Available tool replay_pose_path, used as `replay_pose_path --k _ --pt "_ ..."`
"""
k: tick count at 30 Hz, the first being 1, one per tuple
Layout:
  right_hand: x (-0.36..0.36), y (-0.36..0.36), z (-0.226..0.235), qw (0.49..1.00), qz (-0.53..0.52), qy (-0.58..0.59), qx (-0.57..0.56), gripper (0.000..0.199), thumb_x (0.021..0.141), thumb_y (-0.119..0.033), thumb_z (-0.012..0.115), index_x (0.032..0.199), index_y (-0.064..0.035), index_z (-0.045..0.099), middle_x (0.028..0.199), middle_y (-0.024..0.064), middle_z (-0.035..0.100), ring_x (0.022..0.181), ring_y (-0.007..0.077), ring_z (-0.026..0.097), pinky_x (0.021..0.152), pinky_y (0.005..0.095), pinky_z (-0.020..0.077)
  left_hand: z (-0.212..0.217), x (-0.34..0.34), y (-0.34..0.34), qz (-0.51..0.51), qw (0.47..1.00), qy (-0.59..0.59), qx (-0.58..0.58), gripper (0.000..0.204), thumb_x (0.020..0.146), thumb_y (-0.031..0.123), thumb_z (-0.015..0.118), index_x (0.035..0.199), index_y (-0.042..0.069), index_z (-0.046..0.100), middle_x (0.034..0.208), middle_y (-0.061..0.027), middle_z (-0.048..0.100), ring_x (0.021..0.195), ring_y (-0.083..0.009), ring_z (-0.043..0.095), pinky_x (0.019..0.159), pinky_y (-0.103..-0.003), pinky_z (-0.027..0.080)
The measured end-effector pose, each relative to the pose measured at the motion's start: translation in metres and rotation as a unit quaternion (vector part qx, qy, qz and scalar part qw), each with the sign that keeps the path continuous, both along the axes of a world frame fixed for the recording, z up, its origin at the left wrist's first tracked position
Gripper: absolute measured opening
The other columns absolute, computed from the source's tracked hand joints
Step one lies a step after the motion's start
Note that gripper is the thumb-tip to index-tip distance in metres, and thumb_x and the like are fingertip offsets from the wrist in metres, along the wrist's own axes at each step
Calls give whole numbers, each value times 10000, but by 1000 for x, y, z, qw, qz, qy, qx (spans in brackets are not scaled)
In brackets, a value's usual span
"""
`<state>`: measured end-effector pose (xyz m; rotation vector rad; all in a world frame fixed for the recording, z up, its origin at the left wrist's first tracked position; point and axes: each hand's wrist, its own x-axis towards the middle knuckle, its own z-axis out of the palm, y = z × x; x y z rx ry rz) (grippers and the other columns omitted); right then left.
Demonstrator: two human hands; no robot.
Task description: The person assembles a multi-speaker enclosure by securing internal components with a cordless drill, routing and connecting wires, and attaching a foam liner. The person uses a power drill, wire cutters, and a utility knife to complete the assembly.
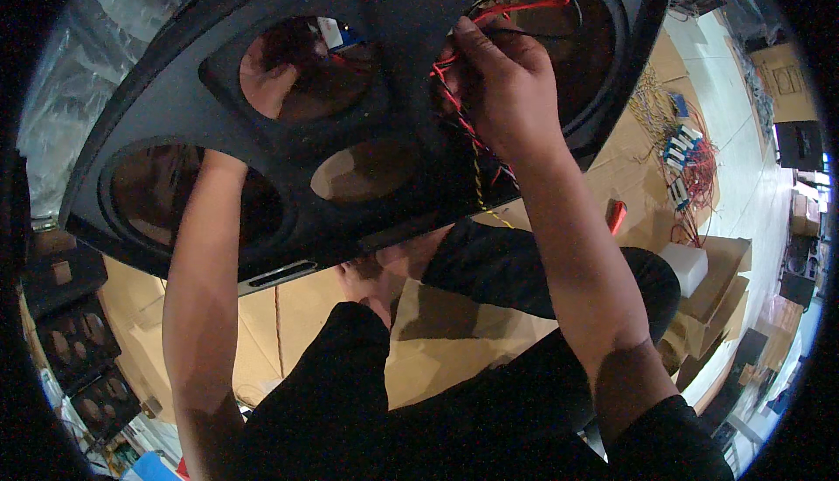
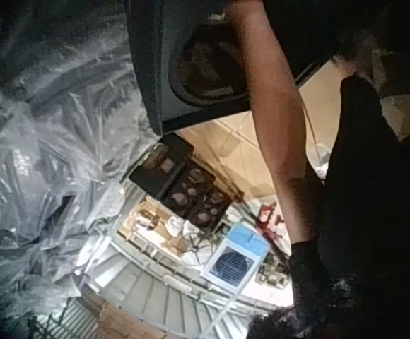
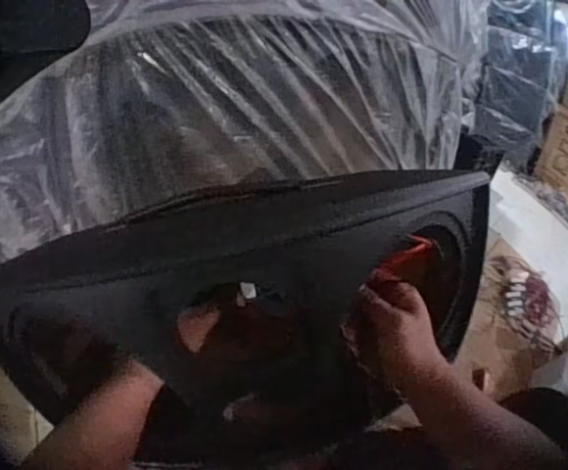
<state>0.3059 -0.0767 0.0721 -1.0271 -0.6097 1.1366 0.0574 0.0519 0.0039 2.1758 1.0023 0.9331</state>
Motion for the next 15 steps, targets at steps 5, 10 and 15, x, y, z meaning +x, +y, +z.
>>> replay_pose_path --k 5,10,15 --pt "4 -2 -2 995 43 90 6 103 973 -124 562 988 -27 592 803 79 646 602 159 598 536 291 471 -11 -3 4 -8 1000 -10 -10 466 848 -13 605 1298 23 490 1231 -122 597 1156 -240 582 1046 -366 439" --pt "7 -1 -17 968 150 178 92 130 979 -124 543 1081 -49 576 912 80 641 753 176 616 645 304 490 -15 -4 9 54 995 -3 78 370 842 122 643 1200 45 597 1159 -138 645 1100 -304 605 991 -400 454" --pt "2 -6 -21 973 112 182 87 177 960 -103 569 1129 -50 579 945 67 623 802 186 611 712 314 509 16 -1 -8 29 996 12 87 379 834 201 669 1184 60 632 1131 -153 662 1089 -337 607 972 -423 456"
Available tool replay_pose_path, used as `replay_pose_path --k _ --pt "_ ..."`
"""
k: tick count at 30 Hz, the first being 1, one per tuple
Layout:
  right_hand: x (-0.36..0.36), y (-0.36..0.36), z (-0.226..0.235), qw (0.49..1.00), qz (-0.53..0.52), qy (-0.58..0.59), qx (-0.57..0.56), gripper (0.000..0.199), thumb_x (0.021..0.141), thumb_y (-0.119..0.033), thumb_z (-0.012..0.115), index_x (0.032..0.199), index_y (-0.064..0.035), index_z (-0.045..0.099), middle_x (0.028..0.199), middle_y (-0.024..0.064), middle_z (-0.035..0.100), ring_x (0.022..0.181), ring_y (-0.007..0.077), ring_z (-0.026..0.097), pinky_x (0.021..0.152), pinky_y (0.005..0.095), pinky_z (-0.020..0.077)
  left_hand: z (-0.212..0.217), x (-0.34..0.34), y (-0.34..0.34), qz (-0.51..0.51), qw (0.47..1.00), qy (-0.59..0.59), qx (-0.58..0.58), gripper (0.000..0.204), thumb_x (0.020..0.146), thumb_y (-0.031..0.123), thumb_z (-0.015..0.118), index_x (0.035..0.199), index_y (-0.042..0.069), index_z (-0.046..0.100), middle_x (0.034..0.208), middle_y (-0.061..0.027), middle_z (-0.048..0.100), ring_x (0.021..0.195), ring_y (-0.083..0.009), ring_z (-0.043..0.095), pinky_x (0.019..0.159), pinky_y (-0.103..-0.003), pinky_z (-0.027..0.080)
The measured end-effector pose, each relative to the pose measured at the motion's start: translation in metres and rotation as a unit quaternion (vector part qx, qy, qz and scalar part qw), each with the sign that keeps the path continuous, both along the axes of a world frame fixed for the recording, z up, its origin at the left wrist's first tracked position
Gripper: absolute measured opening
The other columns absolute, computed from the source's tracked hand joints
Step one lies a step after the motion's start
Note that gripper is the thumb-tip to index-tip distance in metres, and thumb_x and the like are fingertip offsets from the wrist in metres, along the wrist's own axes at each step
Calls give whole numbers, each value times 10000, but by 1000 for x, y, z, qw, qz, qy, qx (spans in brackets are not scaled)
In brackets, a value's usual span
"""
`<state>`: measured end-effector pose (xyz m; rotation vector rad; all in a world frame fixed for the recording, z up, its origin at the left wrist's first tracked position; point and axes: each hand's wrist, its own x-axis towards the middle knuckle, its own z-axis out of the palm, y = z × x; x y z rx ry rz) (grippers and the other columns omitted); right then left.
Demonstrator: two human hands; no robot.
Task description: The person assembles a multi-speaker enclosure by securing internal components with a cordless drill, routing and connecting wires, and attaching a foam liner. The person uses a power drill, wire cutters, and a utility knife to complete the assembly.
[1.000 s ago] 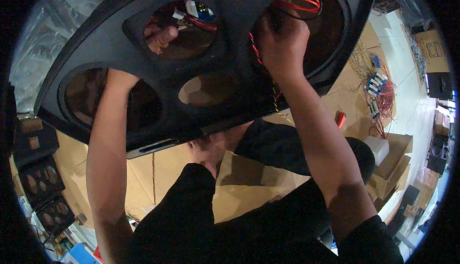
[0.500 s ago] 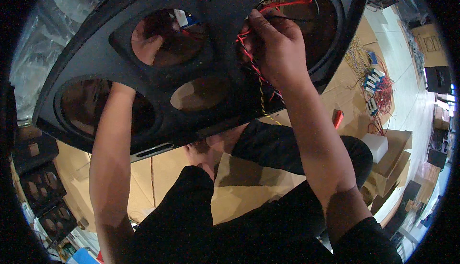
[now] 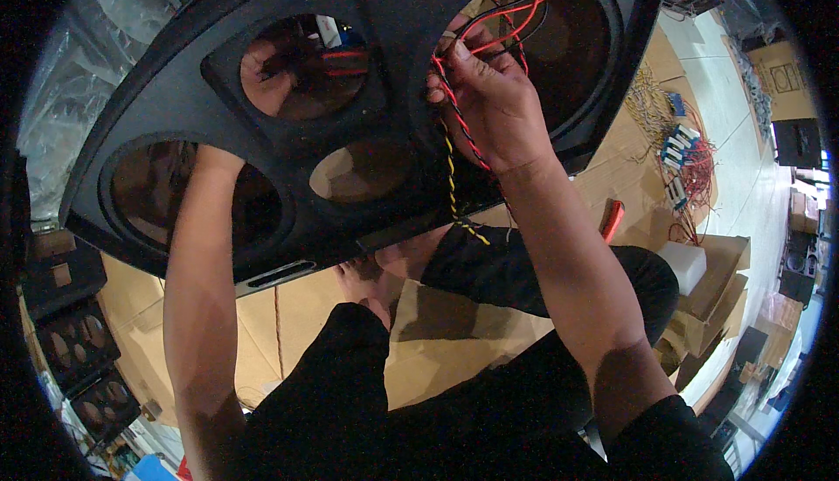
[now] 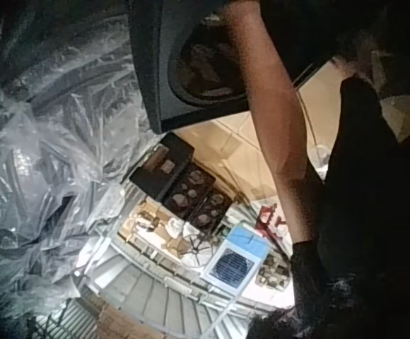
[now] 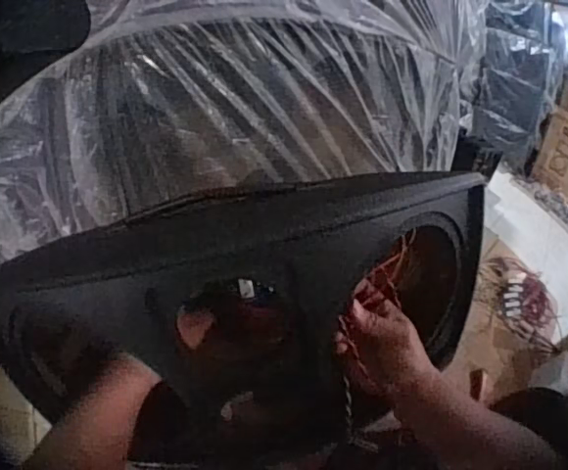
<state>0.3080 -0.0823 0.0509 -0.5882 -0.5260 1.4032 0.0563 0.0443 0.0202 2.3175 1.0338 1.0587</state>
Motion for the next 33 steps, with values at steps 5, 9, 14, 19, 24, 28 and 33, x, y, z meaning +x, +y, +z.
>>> replay_pose_path --k 5,9,14,19,24,28,33 --pt "3 1 -5 997 49 18 54 175 928 -60 608 1103 -53 593 975 66 628 841 173 618 750 310 523 -13 -1 7 -14 1000 -6 8 383 783 -27 590 1162 23 601 1135 -113 642 1095 -259 609 998 -371 462" --pt "-1 2 -5 999 -1 -17 48 165 911 -53 635 1072 -55 600 963 54 634 844 154 621 761 297 526 -29 -8 28 -21 996 -67 -55 386 790 -66 572 1166 16 596 1140 -105 638 1093 -244 611 991 -360 474" --pt "3 7 -1 998 -12 -52 15 161 897 -39 650 1051 -65 611 897 36 645 816 151 633 764 287 521 -31 -12 29 -11 999 -42 -26 374 814 -49 568 1180 17 596 1150 -109 636 1091 -242 613 980 -357 483" --pt "-1 17 2 987 -100 -100 -78 124 901 -26 631 1016 -68 618 884 29 653 805 144 631 759 283 515 -7 -12 10 -38 998 -10 -47 350 844 -13 571 1191 22 597 1178 -116 626 1103 -243 606 976 -351 485" --pt "4 14 0 994 -45 -96 -38 135 898 -32 628 1028 -65 609 875 29 649 773 146 628 715 275 510 0 -11 9 -106 987 -38 -111 332 843 1 574 1172 24 612 1168 -120 633 1098 -253 610 970 -350 485" --pt "0 13 -3 990 -52 -119 -49 178 890 -49 643 1060 -66 590 867 32 646 731 155 629 658 286 513 1 1 10 -120 990 -25 -75 328 831 -3 571 1154 26 624 1155 -123 640 1094 -258 613 967 -349 484" --pt "3 15 1 989 -52 -134 -42 170 896 -65 634 1057 -60 583 851 41 645 719 164 631 613 303 512 5 5 17 -126 991 -15 -53 324 817 -8 567 1131 27 639 1138 -126 650 1089 -265 617 964 -348 483"
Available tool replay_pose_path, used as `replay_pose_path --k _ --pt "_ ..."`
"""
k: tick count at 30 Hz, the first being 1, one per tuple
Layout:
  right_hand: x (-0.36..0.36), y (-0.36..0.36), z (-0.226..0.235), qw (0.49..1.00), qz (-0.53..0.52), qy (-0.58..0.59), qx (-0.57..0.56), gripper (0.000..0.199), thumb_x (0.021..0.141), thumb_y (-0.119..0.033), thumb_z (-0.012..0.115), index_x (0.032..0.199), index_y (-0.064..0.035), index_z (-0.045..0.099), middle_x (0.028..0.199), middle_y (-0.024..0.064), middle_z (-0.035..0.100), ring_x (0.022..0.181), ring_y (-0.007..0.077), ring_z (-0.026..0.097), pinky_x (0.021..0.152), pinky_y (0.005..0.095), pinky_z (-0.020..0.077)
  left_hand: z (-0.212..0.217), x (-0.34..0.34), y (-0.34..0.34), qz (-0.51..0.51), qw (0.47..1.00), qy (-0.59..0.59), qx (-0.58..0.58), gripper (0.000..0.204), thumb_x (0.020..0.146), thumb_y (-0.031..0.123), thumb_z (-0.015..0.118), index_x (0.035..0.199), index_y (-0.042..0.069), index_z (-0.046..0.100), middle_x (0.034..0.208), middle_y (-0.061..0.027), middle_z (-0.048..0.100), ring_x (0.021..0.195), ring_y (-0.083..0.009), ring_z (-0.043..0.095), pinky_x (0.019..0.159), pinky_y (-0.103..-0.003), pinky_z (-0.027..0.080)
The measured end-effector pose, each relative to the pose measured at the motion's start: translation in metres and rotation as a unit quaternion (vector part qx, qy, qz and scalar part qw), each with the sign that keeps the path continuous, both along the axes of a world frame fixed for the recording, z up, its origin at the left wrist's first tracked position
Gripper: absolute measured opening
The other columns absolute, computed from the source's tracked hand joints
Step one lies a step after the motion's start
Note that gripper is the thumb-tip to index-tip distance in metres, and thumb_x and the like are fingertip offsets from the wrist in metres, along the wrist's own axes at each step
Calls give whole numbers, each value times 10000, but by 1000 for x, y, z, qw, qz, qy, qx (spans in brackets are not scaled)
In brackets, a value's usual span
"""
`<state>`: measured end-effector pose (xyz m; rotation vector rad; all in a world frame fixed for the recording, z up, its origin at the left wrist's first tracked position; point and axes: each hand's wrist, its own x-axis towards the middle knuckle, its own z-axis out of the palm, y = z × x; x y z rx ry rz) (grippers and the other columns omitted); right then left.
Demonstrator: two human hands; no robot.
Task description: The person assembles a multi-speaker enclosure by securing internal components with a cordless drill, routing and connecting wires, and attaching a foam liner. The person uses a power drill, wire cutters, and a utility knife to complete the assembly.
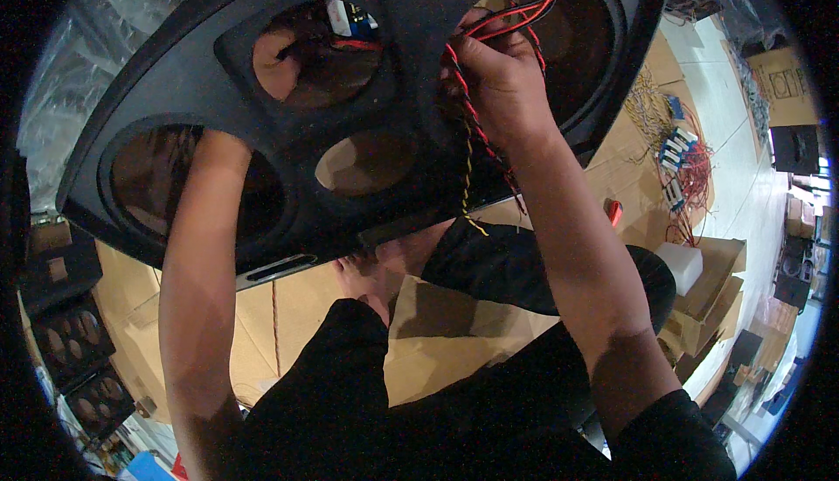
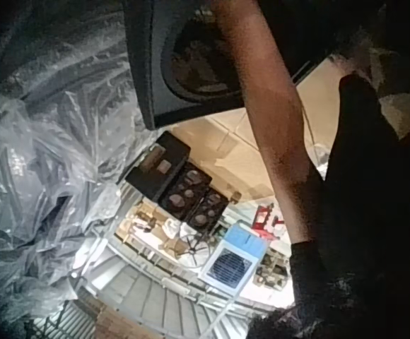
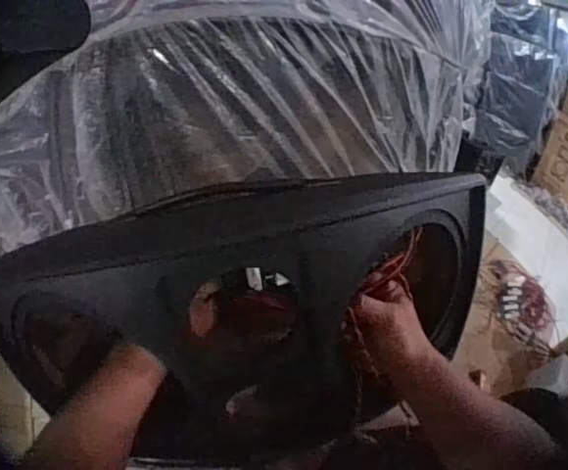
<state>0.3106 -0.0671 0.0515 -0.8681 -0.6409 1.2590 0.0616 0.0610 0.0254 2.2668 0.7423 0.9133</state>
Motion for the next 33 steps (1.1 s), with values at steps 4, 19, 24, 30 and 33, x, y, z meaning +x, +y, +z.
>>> replay_pose_path --k 4,19,24,30,33 --pt "-6 1 5 996 -45 -72 -28 170 896 -47 606 1064 -53 578 848 47 643 694 168 623 610 297 509 0 -1 8 -3 1000 -2 3 322 806 -11 565 1113 28 651 1125 -129 657 1084 -270 620 961 -347 482" --pt "31 44 -35 823 17 -537 184 139 816 -79 600 934 -7 614 898 84 640 860 269 607 818 398 475 12 -2 -2 -74 996 8 38 321 763 -25 554 1045 33 695 1074 -139 685 1068 -290 633 951 -342 479" --pt "29 10 12 957 125 -253 -68 208 921 -57 543 1125 -46 578 951 23 612 829 126 584 768 284 483 5 5 7 -39 996 9 74 298 761 -25 560 1016 30 704 1063 -136 691 1057 -288 637 940 -337 481" --pt "27 -2 12 998 31 -30 52 93 919 -119 632 972 -49 663 811 28 648 693 127 607 621 267 477 -21 -8 14 48 991 10 128 268 787 -9 579 1027 24 694 1075 -118 688 1055 -261 633 947 -348 482" --pt "14 -3 19 999 27 -41 10 103 932 -114 614 978 -42 671 852 47 673 721 135 627 649 277 495 -26 -9 20 48 989 -20 142 273 792 -12 583 1045 17 683 1074 -126 683 1064 -267 628 960 -366 479"
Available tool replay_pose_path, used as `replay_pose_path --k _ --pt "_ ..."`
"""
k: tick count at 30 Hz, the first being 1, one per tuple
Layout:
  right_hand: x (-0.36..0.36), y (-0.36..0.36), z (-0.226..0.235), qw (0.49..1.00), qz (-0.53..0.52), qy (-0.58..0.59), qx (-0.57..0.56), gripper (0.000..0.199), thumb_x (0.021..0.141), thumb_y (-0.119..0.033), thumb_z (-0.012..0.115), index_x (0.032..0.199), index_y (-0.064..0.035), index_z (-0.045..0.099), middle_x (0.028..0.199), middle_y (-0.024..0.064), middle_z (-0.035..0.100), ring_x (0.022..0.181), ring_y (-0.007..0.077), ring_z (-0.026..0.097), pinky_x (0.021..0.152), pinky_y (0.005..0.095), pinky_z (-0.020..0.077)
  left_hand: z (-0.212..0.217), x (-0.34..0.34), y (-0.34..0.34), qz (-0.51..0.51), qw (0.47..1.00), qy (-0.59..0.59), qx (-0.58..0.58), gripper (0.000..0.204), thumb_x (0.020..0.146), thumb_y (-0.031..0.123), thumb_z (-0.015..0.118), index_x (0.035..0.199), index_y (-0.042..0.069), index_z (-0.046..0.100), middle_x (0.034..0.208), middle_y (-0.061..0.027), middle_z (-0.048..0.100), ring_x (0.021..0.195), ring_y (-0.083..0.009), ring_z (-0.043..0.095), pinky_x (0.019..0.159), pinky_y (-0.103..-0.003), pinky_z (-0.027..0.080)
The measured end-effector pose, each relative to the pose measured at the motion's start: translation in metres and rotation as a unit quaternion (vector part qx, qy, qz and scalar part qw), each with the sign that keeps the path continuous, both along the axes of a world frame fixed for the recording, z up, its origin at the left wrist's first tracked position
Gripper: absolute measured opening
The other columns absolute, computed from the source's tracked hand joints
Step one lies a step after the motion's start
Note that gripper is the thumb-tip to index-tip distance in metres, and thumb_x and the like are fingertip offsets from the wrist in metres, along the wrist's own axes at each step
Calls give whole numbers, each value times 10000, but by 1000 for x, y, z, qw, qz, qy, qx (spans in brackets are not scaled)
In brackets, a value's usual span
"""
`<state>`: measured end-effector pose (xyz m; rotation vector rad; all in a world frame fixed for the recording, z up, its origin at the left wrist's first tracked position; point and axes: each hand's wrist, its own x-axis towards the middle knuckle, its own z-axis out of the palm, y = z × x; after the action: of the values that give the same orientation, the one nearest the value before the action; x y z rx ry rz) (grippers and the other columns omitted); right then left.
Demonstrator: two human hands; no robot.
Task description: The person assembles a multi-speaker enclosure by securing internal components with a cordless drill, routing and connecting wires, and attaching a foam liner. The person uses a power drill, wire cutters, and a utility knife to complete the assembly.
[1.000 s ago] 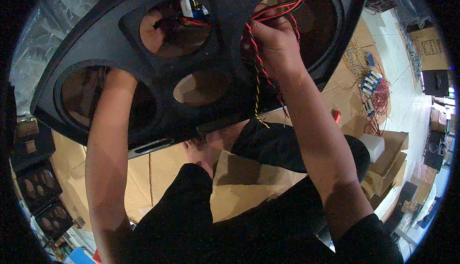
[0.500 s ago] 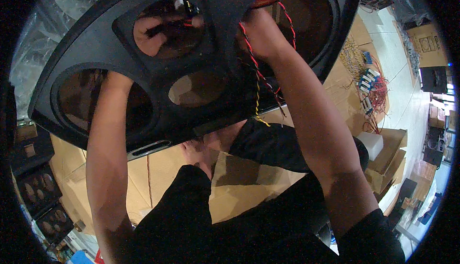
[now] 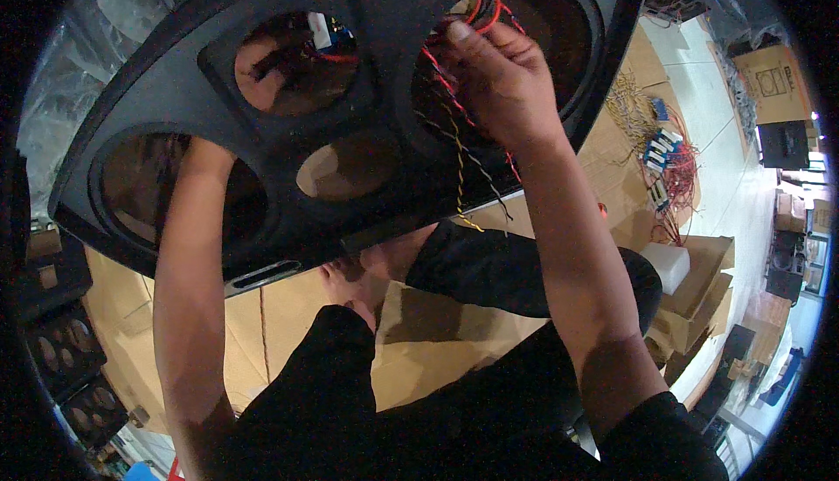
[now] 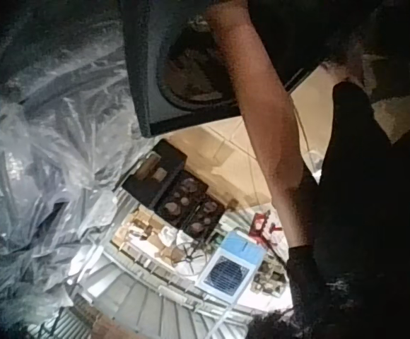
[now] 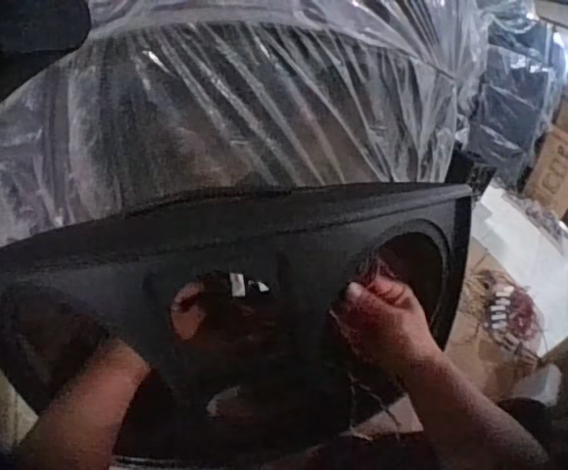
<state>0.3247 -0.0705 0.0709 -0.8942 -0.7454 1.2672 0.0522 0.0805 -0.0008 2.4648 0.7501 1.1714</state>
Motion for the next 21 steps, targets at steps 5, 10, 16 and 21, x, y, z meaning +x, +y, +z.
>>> replay_pose_path --k 5,10,16,21 --pt "9 14 -20 990 68 -123 -11 129 917 -89 582 965 -15 676 880 74 689 795 175 656 727 323 522 -1 -1 -15 -14 998 -49 -34 299 784 6 602 1075 20 668 1120 -147 667 1108 -296 609 1001 -391 454" --pt "7 31 -24 819 17 -569 71 215 854 -77 552 1018 16 655 1007 117 681 986 273 631 885 375 484 -11 -16 3 -78 991 -49 -99 301 786 18 606 1083 23 659 1152 -138 655 1127 -294 597 1012 -397 446" --pt "-6 36 -19 806 46 -580 108 400 847 -91 606 1236 -1 593 1265 146 599 1271 300 469 1069 366 366 -18 -15 7 -108 991 -67 -31 311 793 22 607 1102 27 639 1155 -112 648 1086 -274 607 984 -390 463" --pt "10 65 -55 773 54 -610 167 395 851 -82 593 1235 11 590 1212 152 630 1195 285 546 1031 378 413 1 -9 -7 -79 992 -29 -91 324 789 40 637 1112 38 625 1127 -100 643 1069 -242 605 951 -372 477"
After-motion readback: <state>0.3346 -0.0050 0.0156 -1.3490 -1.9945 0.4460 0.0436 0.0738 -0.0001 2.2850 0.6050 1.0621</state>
